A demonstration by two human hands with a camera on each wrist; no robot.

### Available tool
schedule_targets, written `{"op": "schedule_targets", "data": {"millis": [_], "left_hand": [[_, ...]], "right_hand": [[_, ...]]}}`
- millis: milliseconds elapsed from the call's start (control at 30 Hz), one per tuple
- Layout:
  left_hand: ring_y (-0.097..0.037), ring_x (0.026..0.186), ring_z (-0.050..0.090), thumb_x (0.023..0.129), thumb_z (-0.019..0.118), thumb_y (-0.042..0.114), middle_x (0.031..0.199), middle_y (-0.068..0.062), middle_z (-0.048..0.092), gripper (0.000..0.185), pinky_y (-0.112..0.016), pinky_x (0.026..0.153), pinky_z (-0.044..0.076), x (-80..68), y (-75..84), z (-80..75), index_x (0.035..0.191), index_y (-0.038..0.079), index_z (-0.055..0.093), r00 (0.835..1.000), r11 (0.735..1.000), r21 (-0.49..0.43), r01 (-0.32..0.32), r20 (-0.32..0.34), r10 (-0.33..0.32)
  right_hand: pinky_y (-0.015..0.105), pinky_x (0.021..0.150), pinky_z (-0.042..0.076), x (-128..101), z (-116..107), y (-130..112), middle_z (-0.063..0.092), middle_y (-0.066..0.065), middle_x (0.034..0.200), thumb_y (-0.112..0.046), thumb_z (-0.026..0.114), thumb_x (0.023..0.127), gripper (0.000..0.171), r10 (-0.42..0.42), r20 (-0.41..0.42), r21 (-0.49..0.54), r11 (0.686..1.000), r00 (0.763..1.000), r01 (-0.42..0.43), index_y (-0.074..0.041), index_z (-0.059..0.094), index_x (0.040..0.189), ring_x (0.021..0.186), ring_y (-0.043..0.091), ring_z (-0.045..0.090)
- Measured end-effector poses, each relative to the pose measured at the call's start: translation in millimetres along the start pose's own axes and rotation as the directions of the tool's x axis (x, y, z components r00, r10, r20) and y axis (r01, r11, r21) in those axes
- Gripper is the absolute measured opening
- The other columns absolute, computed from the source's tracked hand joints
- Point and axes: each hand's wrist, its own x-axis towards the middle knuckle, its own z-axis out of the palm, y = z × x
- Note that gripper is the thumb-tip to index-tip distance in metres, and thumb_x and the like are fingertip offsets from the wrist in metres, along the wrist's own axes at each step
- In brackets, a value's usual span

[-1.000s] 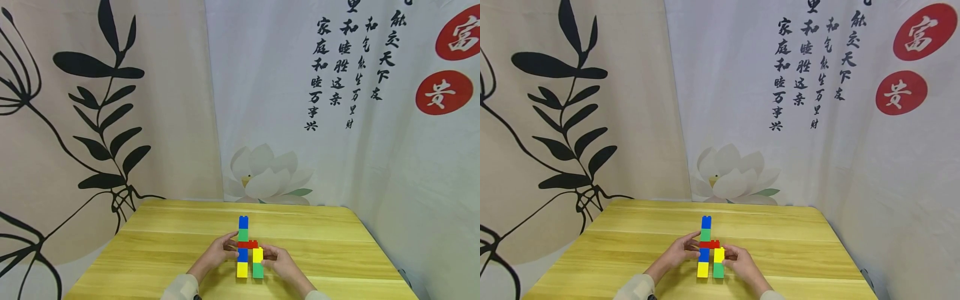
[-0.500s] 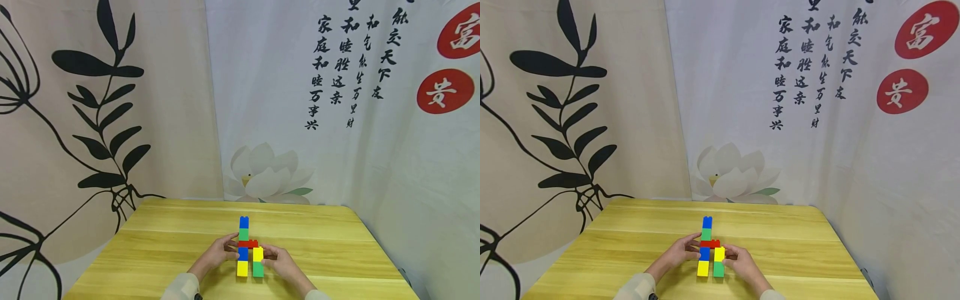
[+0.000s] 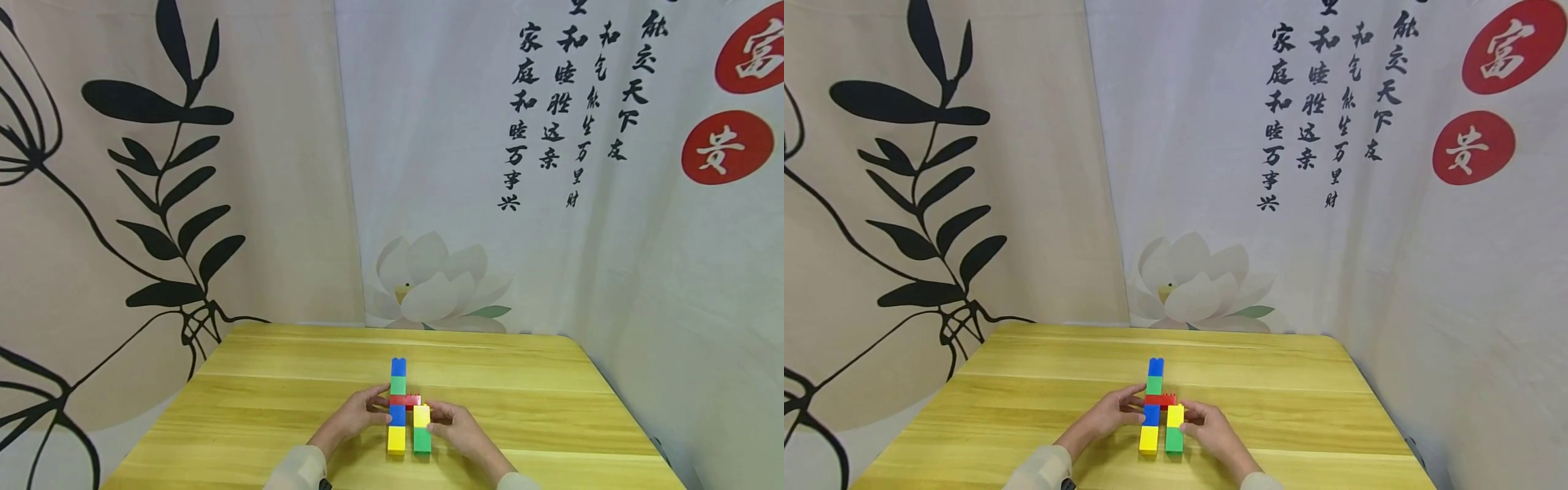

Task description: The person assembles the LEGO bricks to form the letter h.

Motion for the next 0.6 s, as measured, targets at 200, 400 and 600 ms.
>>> {"op": "schedule_targets", "data": {"millis": [200, 400, 600], "left_hand": [[-0.035, 0.117, 0.06, 0.09, 0.071, 0.013, 0.128, -0.022, 0.061, 0.068, -0.049, 0.097, 0.052, -0.6, -0.8, 0.7, 0.149, 0.003, 0.039, 1.0, 1.0, 0.005, -0.012, 0.007, 0.012], [-0.037, 0.116, 0.06, 0.09, 0.071, 0.012, 0.126, -0.022, 0.062, 0.065, -0.05, 0.097, 0.051, 0.7, -1.4, 1.1, 0.147, 0.0, 0.041, 1.0, 0.999, 0.032, -0.014, 0.008, 0.014], [-0.033, 0.115, 0.06, 0.089, 0.071, 0.011, 0.125, -0.017, 0.064, 0.063, -0.052, 0.1, 0.049, -0.9, -0.6, 1.7, 0.145, 0.002, 0.045, 1.0, 0.999, 0.043, 0.029, 0.001, -0.029]], "right_hand": [[0.047, 0.093, 0.054, 1.6, 0.5, 4.7, 0.065, 0.019, 0.121, -0.015, 0.067, 0.092, 0.053, 0.004, 0.002, -0.008, 1.0, 1.0, -0.003, 0.001, 0.051, 0.139, 0.11, 0.031, 0.061], [0.046, 0.094, 0.053, 2.4, 1.0, 5.7, 0.066, 0.017, 0.12, -0.016, 0.067, 0.092, 0.051, 0.007, 0.013, -0.003, 1.0, 1.0, -0.007, 0.002, 0.052, 0.137, 0.111, 0.029, 0.062], [0.05, 0.097, 0.051, 3.4, 2.9, 6.1, 0.065, 0.019, 0.125, -0.016, 0.065, 0.094, 0.048, 0.018, 0.017, -0.023, 1.0, 1.0, -0.018, 0.004, 0.054, 0.136, 0.115, 0.033, 0.061]]}}
